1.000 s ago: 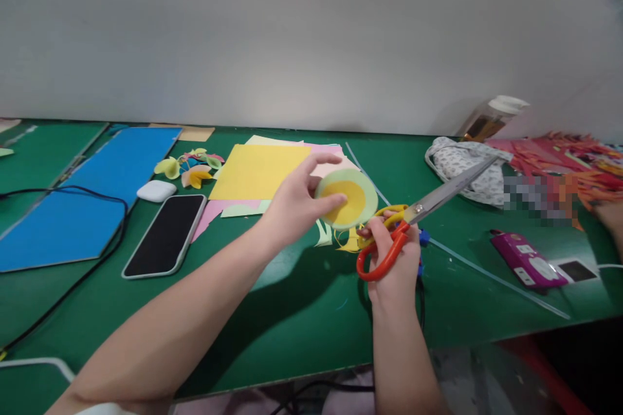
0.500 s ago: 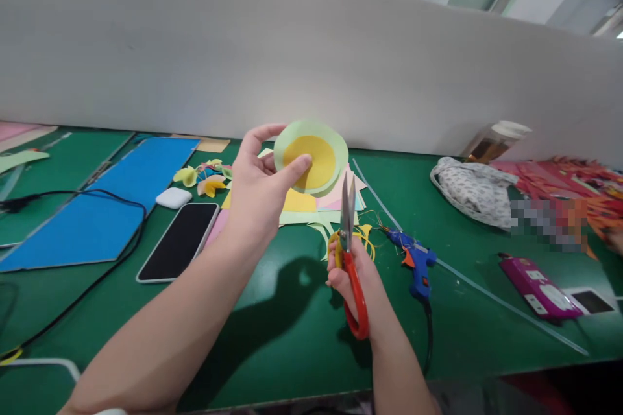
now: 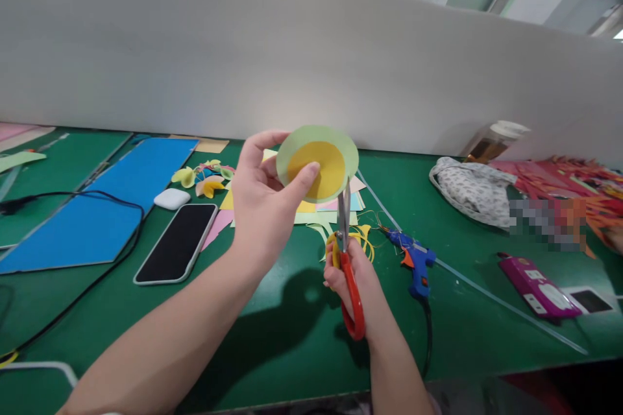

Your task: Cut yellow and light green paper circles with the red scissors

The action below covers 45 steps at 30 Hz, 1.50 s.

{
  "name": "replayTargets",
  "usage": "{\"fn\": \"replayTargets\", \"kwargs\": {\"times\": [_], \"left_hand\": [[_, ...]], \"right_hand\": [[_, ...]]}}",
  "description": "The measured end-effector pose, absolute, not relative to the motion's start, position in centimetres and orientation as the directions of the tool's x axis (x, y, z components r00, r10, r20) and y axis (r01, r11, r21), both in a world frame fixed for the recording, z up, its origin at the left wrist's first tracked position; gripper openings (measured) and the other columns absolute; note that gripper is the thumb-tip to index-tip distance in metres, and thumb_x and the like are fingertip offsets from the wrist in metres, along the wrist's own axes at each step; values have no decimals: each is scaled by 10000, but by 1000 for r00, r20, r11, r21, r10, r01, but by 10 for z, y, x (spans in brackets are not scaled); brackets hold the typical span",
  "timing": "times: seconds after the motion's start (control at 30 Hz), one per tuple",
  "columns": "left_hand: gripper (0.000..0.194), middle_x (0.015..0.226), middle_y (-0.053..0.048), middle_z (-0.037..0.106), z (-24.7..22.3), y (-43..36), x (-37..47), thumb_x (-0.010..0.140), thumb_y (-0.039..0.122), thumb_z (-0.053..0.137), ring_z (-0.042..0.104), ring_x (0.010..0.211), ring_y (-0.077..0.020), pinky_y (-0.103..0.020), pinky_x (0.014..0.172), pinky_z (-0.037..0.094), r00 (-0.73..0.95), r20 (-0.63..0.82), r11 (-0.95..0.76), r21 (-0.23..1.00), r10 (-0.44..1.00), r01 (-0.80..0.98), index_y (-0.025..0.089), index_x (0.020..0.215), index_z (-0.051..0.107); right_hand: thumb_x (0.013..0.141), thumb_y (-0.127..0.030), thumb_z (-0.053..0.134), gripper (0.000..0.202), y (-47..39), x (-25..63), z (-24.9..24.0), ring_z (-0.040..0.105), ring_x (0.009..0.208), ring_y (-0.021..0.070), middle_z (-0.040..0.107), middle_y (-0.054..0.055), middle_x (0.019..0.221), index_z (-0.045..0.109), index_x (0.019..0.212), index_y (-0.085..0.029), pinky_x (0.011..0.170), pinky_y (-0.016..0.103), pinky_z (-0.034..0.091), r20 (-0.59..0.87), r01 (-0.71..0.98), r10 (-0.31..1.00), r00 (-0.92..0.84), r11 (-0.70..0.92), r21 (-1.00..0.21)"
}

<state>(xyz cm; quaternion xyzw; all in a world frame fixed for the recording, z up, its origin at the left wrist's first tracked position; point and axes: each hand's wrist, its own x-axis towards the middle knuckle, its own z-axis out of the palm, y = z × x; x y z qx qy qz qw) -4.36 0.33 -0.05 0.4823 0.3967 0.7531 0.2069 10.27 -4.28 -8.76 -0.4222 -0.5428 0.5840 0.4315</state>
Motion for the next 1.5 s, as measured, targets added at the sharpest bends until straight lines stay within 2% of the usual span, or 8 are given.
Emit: {"fn": "replayTargets", "kwargs": {"times": [0.07, 0.2, 0.4, 0.47, 0.63, 0.93, 1.2, 1.5], "left_hand": [[393, 769, 47, 678, -4, 1, -38, 705, 209, 792, 680, 664, -113, -231, 627, 589, -445, 570, -600, 795, 690, 88, 251, 1043, 595], [368, 822, 40, 693, -9, -2, -28, 694, 177, 798, 688, 695, -108, -213, 623, 585, -459, 535, -577, 815, 709, 59, 241, 1000, 604], [325, 829, 40, 706, -10, -5, -20, 709, 165, 790, 698, 733, -104, -198, 650, 585, -484, 438, -529, 846, 757, -62, 226, 975, 612], [326, 842, 38, 708, -11, -6, -19, 711, 162, 789, 700, 745, -107, -204, 664, 590, -497, 430, -534, 842, 754, -81, 222, 979, 613], [331, 846, 41, 705, -12, -5, -18, 713, 150, 785, 697, 753, -102, -206, 687, 592, -500, 431, -548, 829, 752, -110, 223, 984, 609], [322, 854, 43, 696, -12, -5, -18, 722, 126, 770, 687, 766, -92, -185, 687, 583, -504, 460, -563, 824, 731, -64, 221, 984, 608], [309, 907, 4, 698, -14, -6, -18, 745, 229, 762, 697, 815, -158, -279, 700, 604, -482, 455, -511, 859, 749, 16, 231, 999, 586], [323, 847, 43, 702, -13, -4, -19, 719, 143, 785, 690, 759, -97, -191, 678, 586, -496, 449, -555, 828, 743, -82, 226, 977, 610]], "right_hand": [[687, -404, 825, 447, -43, 101, -90, 485, 544, 93, 503, -74, 693, 524, 968, -232, 511, 222, 442, 11, -73, 967, -255, -8, -997], [730, -582, 729, 475, -43, 96, -95, 532, 540, 90, 538, -52, 734, 542, 988, -230, 544, 238, 509, 36, -166, 984, -175, 6, -986], [623, -716, 739, 596, -43, 87, -97, 538, 523, 88, 531, -65, 690, 551, 916, -232, 576, 272, 559, 3, -282, 993, -115, -29, -959], [625, -739, 721, 611, -45, 85, -96, 536, 527, 89, 528, -65, 688, 542, 913, -231, 570, 270, 549, 2, -289, 994, -111, -31, -957], [733, -701, 667, 553, -51, 84, -90, 522, 532, 91, 528, -50, 715, 524, 970, -222, 509, 236, 474, 17, -239, 988, -152, -20, -971], [737, -684, 678, 537, -54, 83, -87, 458, 500, 78, 490, -64, 686, 522, 955, -219, 492, 237, 422, 32, -206, 993, -111, 9, -978], [733, -695, 672, 549, -56, 83, -83, 529, 544, 110, 553, -43, 707, 510, 962, -224, 543, 260, 478, -25, -182, 994, -103, -44, -982], [751, -693, 653, 542, -53, 86, -87, 539, 553, 118, 543, -33, 736, 515, 979, -221, 561, 278, 493, 10, -114, 995, -103, -2, -993]]}}
